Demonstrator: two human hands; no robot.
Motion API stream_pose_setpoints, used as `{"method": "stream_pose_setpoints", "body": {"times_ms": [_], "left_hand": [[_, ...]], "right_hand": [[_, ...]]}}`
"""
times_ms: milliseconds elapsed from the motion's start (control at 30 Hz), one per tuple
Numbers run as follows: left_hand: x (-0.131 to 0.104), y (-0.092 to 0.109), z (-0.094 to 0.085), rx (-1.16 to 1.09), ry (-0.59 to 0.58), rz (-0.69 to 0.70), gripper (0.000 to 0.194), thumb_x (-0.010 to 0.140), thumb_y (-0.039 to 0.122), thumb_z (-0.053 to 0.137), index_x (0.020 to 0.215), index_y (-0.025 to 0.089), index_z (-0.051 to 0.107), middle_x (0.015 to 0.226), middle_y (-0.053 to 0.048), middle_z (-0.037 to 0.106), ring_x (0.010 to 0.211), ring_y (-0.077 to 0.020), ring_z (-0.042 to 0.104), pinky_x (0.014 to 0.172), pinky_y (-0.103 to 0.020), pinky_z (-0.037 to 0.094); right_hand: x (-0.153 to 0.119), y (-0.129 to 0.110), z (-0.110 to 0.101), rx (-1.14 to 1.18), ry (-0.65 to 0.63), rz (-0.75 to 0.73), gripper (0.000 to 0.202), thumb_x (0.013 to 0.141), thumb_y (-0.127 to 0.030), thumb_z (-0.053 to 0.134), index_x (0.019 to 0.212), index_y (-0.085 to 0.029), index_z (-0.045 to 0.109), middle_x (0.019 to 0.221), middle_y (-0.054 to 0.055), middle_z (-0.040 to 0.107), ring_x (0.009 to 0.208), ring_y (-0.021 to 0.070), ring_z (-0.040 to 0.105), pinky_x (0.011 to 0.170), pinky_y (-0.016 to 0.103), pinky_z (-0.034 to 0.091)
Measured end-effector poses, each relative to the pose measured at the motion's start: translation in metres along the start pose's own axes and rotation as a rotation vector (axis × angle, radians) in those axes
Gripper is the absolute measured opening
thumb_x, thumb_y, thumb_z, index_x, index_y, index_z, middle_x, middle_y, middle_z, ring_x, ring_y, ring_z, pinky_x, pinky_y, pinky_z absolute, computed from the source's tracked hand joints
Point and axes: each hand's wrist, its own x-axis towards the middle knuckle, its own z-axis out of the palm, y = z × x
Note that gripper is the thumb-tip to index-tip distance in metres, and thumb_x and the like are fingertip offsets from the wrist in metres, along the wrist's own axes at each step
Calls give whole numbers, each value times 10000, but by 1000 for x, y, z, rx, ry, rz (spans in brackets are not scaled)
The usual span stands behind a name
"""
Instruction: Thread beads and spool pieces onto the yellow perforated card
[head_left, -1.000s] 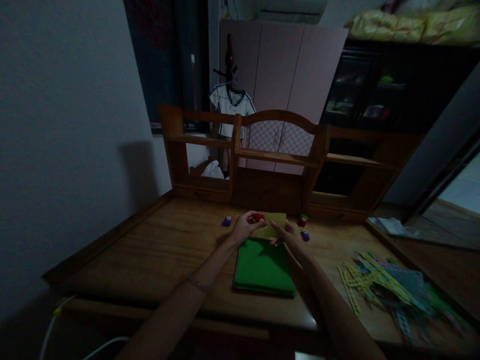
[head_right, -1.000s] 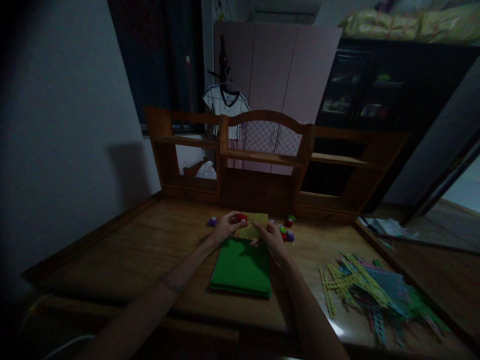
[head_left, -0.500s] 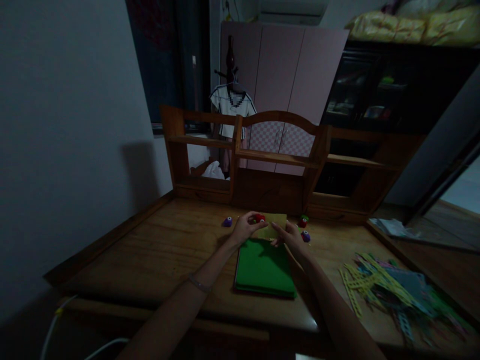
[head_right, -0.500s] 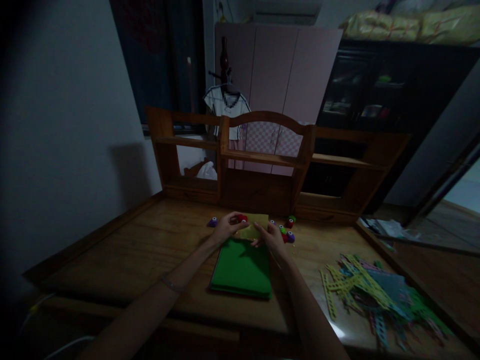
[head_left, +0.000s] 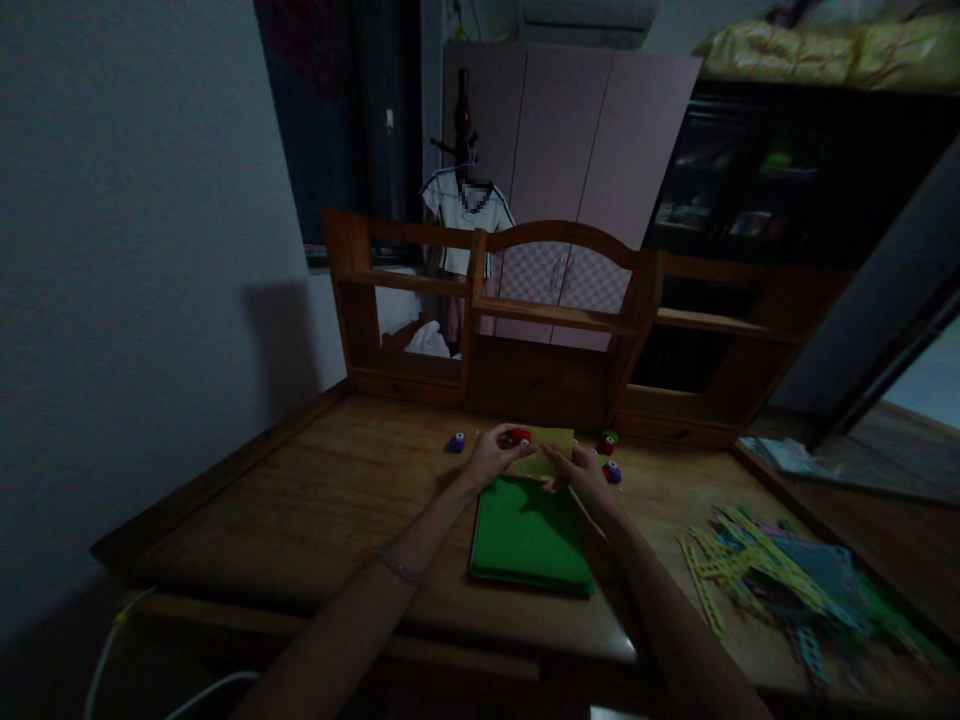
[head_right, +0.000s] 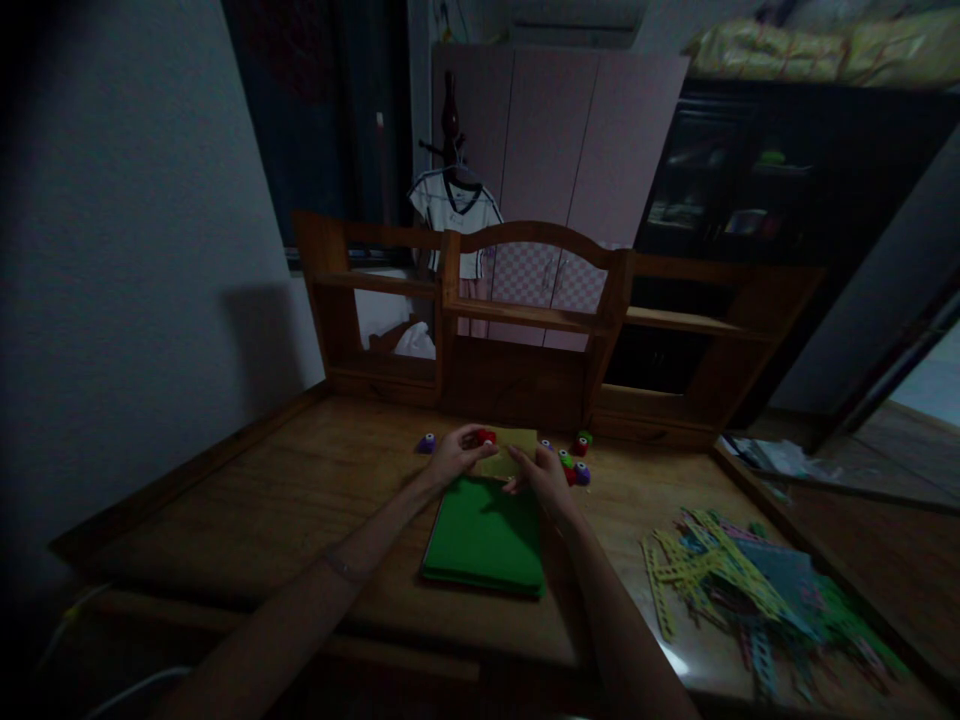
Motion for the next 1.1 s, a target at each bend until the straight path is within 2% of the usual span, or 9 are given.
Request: {"method": "stream_pose_setpoints", "body": {"times_ms": [100,367,500,700,933,1100], "left_hand": [[0,0,0,-3,-3,-3,448,611,356,754,959,112,612,905,-94,656,811,-175,605,733,-273,472],[-2,5,0,18,13,-6,404,631,358,737,933,121,609,888,-80,657,802,-171,604,718,-264,467],[1,-4,2,52,91,-12,367,597,334,758,861,121,619,830,-74,655,763,-170,604,702,-274,466],[6,-17,1,3,224,-27,341,573,317,769,816,127,621,798,-73,654,743,-170,611,704,-290,470],[6,-10,-2,2,207,-54,342,568,329,769,798,124,622,795,-73,651,744,-172,604,710,-295,465],[5,-9,-2,24,190,-89,370,542,323,788,804,120,625,807,-74,657,767,-180,607,718,-298,467]], "right_hand": [[0,0,-1,7,-16,-20,379,777,-440,591,990,-127,567,530,17,633,431,177,618,386,235,497],[2,3,3,14,27,25,398,751,-457,607,1006,-155,561,679,33,676,440,170,620,411,267,523],[3,8,6,19,0,41,375,764,-437,588,1019,-164,559,660,28,673,433,172,620,395,261,514],[3,10,11,58,-42,42,413,763,-404,596,1086,-163,505,760,41,683,425,157,620,378,244,513],[3,10,9,14,-6,21,425,763,-458,580,1069,-172,509,780,36,680,428,149,619,366,224,499],[2,9,7,12,25,-1,378,760,-458,583,999,-169,539,689,20,667,432,165,623,366,234,499]]}}
